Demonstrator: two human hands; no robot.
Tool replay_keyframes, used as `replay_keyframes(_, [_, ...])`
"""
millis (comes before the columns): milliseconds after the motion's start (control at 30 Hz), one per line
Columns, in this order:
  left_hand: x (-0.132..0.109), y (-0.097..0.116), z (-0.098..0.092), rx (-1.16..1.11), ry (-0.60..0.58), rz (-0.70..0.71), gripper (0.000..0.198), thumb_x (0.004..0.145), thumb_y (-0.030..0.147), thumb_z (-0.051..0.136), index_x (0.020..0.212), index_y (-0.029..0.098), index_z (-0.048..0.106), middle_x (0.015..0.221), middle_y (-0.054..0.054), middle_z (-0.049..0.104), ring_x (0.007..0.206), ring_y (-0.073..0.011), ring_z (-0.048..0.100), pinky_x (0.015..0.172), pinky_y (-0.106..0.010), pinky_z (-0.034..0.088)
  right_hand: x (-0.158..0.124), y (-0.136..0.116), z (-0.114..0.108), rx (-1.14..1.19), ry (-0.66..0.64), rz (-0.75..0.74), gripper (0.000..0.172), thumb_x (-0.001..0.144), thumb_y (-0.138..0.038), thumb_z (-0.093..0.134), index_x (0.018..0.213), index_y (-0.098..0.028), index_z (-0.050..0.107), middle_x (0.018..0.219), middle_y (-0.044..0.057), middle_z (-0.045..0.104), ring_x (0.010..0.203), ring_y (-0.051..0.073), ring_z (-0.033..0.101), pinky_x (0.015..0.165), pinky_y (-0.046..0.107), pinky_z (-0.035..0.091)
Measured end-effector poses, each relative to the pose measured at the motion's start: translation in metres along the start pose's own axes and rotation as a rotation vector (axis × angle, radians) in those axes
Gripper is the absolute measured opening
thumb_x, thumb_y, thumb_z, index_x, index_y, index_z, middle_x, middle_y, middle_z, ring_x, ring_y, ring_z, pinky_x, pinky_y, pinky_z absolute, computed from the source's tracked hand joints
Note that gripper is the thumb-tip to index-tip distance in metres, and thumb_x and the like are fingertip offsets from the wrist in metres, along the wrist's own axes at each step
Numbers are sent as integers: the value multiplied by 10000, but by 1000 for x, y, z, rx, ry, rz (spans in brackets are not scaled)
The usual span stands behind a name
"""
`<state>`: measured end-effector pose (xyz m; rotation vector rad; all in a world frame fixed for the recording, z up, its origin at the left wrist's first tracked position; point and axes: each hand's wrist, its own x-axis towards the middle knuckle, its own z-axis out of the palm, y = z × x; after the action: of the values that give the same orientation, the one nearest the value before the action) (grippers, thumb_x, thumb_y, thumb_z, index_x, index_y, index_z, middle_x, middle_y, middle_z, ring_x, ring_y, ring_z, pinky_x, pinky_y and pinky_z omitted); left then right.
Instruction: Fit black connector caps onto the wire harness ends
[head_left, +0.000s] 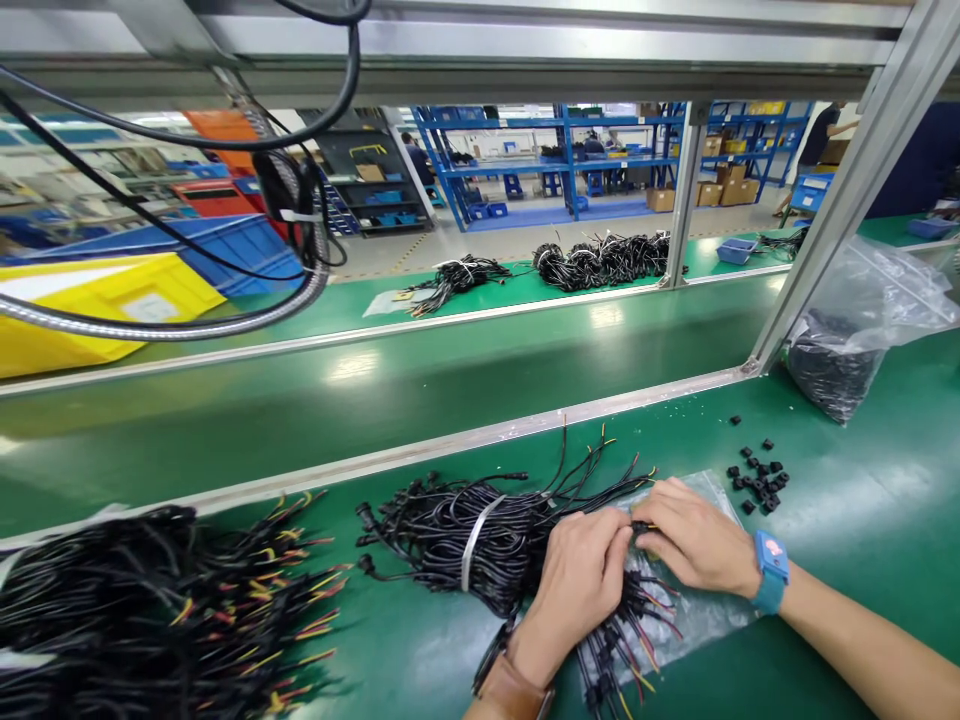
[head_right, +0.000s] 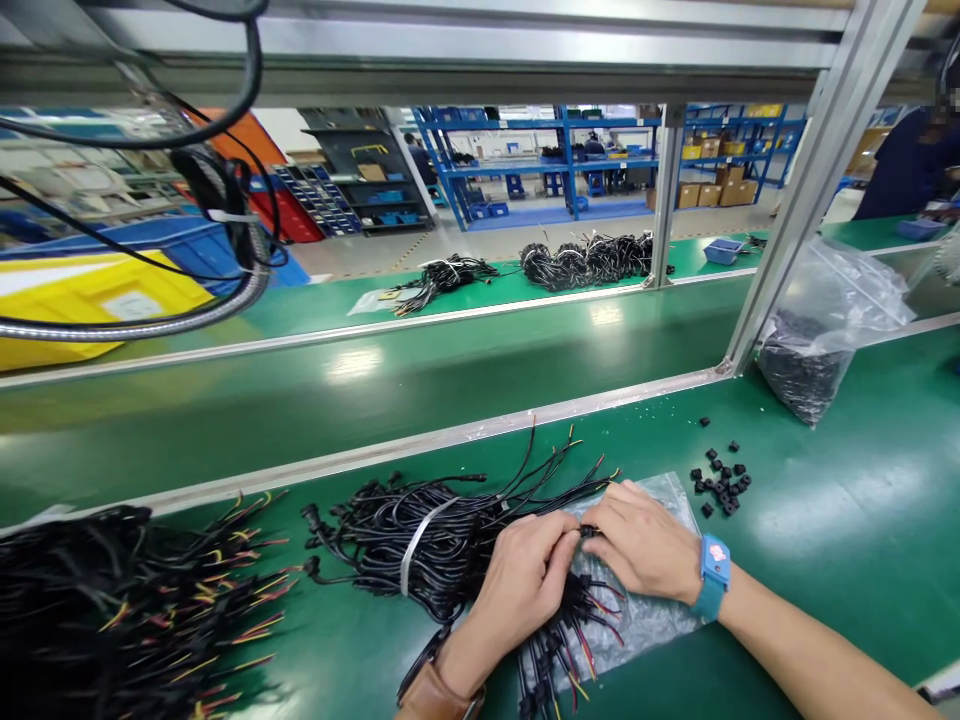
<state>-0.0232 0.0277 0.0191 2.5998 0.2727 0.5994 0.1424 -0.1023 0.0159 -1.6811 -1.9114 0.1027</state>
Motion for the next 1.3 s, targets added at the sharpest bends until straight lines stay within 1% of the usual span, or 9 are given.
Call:
replay_keyframes(133, [3,0,-4,98,-32,32,182,1003,187,417,877,212,547,803,-21,626,741,-188,554,720,-330,367,0,1,-1,-13,15,-12,157,1053,-223,420,1101,-166,558,928,89,633,864,237,525,795,390,420])
replay_keyframes(267, [3,-1,-3,201,-51,59,231,977,127,410,795,210,526,743,-19,600,722,-194,537,712,-342,351,0,0,0,-19,21,7,151,1045,-220,430,1091,-166,564,910,85,629,862,237,523,781,389,411])
replay_keyframes(500, [-1,-4,7,155,31,25,218,890,68,444,752,212,532,662,-3,608,620,-173,538,640,-333,313,-2,-5,8,7,31,40,151,1039,-213,424,1048,-172,569,910,81,617,849,235,511,778,389,399])
replay_keyframes(733, [-2,-3,9,152,52,26,221,864,63,449,721,215,523,643,-3,607,608,-174,541,632,-326,306,-1,-7,11,6,48,35,176,1043,-198,395,1011,-171,566,886,83,607,831,236,500,768,384,407])
replay_keyframes(933, [-4,-4,15,161,53,19,229,844,42,440,706,214,505,639,-5,597,611,-177,543,643,-331,307,-1,-8,21,-18,48,38,180,1046,-207,411,969,-179,571,876,81,605,826,237,502,770,384,401])
replay_keyframes(1033, [-3,-4,15,185,45,12,230,864,49,440,717,212,510,650,-8,595,622,-182,543,647,-338,312,0,-7,22,-12,61,54,187,1049,-214,416,969,-175,580,874,83,615,830,238,513,773,388,401])
replay_keyframes(1133, [-1,-2,10,198,24,10,230,907,62,436,764,209,540,686,-13,606,651,-183,545,656,-337,327,1,-4,17,18,77,73,167,1049,-224,442,999,-177,594,877,76,630,846,235,532,787,389,401])
replay_keyframes(1233, [2,0,4,187,6,13,199,961,109,435,866,205,581,769,-27,632,737,-196,557,711,-339,369,2,-1,11,43,89,80,128,1042,-244,490,1034,-187,604,889,66,646,863,231,546,808,391,403])
replay_keyframes(1300, [3,-1,2,169,8,13,189,979,132,433,892,201,586,803,-34,637,773,-200,555,740,-344,386,1,1,9,45,91,84,117,1039,-244,502,1045,-187,605,894,63,649,866,229,546,808,392,402])
